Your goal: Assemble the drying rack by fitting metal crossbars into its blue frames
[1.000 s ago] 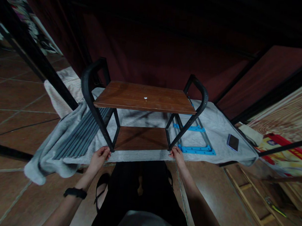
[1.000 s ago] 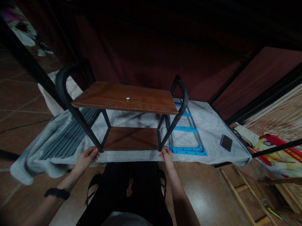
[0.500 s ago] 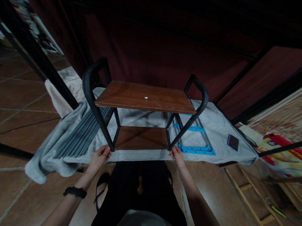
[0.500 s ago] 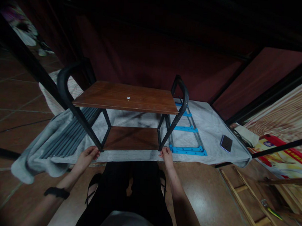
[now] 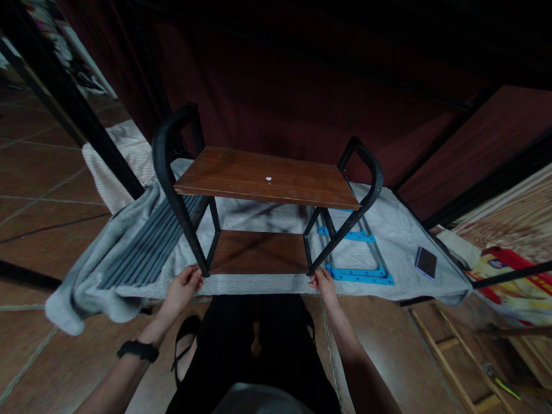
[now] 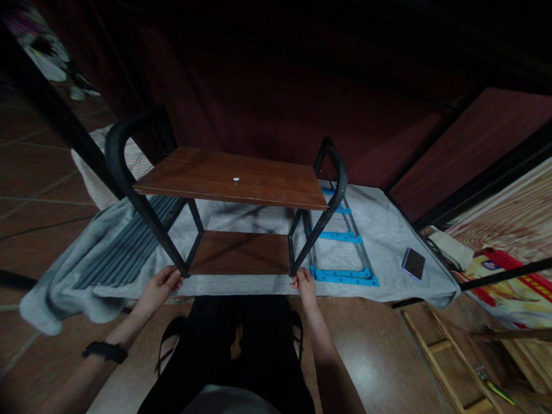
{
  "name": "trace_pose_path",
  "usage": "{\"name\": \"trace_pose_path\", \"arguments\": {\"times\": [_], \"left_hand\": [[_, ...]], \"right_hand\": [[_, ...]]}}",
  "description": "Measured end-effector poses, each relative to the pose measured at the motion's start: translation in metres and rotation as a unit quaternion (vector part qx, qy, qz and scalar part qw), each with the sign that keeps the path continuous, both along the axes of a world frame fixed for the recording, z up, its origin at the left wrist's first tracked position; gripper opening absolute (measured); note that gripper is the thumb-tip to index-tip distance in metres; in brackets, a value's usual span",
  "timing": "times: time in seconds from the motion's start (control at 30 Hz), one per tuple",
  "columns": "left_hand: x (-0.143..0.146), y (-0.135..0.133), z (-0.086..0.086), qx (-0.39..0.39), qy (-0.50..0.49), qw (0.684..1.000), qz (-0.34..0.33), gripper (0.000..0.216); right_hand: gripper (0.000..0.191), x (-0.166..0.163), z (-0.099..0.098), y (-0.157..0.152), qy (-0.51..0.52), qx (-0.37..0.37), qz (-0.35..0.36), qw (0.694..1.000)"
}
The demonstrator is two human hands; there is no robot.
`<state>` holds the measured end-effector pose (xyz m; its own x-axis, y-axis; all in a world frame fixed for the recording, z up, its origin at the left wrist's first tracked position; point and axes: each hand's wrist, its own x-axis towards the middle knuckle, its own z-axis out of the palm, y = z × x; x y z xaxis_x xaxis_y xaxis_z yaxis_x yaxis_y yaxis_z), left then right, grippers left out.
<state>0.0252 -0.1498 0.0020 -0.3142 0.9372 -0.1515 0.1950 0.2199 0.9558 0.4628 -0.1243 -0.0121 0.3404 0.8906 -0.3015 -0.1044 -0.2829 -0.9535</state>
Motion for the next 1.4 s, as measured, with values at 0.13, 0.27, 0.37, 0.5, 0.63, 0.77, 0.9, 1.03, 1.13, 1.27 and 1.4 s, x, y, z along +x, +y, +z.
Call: {"name": "trace_pose_path", "arguments": {"times": [0.13, 0.27, 0.37, 0.5, 0.63, 0.77, 0.9, 1.03, 1.13, 1.27, 1.4], "left_hand": [[-0.001, 0.0, -0.001, -0.007, 0.006, 1.0, 0.002, 0.066], [0.0, 0.0, -0.001, -0.008, 0.011, 1.0, 0.002, 0.065], [0.0, -0.001, 0.0, -0.001, 0.017, 1.0, -0.001, 0.064], [0.0, -0.002, 0.0, 0.006, 0.022, 1.0, -0.005, 0.064], [0.001, -0.003, 0.0, 0.013, 0.033, 0.999, -0.003, 0.065], [0.002, -0.003, 0.002, 0.01, 0.024, 1.0, -0.001, 0.07], [0.002, -0.003, 0.002, 0.014, 0.031, 0.999, 0.0, 0.069], [0.0, -0.003, 0.0, 0.011, 0.049, 0.999, -0.005, 0.064], [0.001, -0.004, 0.001, 0.007, 0.065, 0.998, -0.007, 0.061], [0.001, -0.005, 0.004, 0.01, 0.069, 0.998, -0.01, 0.059], [0.002, -0.006, 0.003, 0.006, 0.081, 0.997, -0.013, 0.058]], "right_hand": [[0.035, -0.002, 0.001, 0.001, -0.006, -0.006, -0.003, 1.0], [0.037, -0.003, 0.002, 0.0, -0.013, 0.003, 0.0, 1.0], [0.037, -0.002, 0.003, -0.001, -0.008, 0.005, -0.001, 1.0], [0.035, -0.002, 0.004, 0.0, 0.007, 0.002, -0.004, 1.0], [0.036, -0.003, 0.004, 0.001, -0.012, -0.014, -0.002, 1.0], [0.037, -0.003, 0.003, 0.0, -0.014, 0.004, -0.004, 1.0], [0.038, -0.002, 0.001, -0.001, -0.02, 0.007, 0.003, 1.0], [0.038, -0.001, -0.002, -0.001, -0.006, 0.01, -0.004, 1.0], [0.04, -0.001, -0.004, -0.001, -0.004, 0.009, -0.005, 1.0], [0.039, 0.0, -0.006, 0.0, -0.002, 0.005, -0.001, 1.0], [0.038, 0.0, -0.006, 0.001, 0.002, 0.002, -0.006, 1.0]]}}
